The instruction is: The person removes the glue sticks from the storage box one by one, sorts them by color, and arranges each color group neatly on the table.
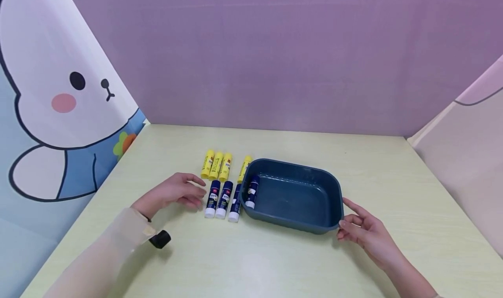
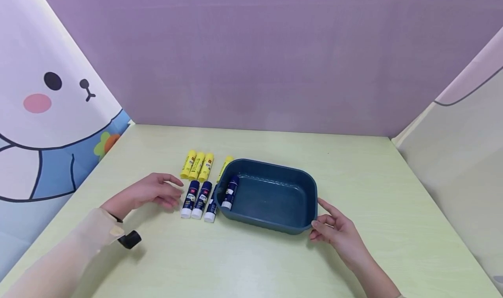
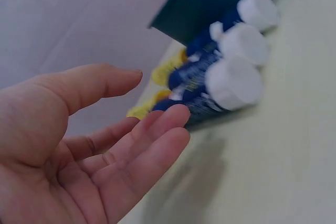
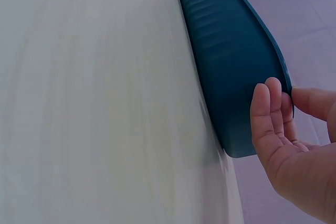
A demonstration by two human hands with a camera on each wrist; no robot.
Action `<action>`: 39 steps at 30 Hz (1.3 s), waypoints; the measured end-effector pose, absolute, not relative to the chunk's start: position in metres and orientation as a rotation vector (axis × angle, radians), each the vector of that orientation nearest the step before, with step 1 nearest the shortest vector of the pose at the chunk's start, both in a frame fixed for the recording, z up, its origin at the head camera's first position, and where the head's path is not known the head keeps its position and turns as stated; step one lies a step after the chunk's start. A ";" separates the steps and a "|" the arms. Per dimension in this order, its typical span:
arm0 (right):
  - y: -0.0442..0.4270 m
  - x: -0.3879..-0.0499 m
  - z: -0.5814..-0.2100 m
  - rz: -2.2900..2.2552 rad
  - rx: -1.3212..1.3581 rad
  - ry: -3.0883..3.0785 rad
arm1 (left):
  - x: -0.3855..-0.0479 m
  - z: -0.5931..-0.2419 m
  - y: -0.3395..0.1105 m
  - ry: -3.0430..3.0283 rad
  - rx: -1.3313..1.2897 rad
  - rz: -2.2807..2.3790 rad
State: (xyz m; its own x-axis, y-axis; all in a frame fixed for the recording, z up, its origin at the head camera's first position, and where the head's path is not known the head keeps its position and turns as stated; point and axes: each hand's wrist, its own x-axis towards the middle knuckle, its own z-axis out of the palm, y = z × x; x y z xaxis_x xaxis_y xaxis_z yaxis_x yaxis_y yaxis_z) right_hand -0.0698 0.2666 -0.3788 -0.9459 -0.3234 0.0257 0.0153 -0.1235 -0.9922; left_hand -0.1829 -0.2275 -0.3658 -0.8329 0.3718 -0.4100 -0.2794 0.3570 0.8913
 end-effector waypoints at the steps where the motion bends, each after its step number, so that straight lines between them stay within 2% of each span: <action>1: 0.267 -0.070 -0.379 -2.168 -0.342 1.915 | -0.185 -0.364 -0.228 2.065 0.088 1.521; 10: 0.267 -0.070 -0.378 -2.158 -0.325 1.926 | -0.193 -0.344 -0.215 2.010 0.206 1.606; 26: 0.266 -0.069 -0.378 -2.158 -0.327 1.928 | -0.201 -0.319 -0.155 1.888 0.322 1.716; 39: 0.265 -0.068 -0.376 -2.162 -0.341 1.918 | -0.202 -0.317 -0.110 1.812 0.421 1.656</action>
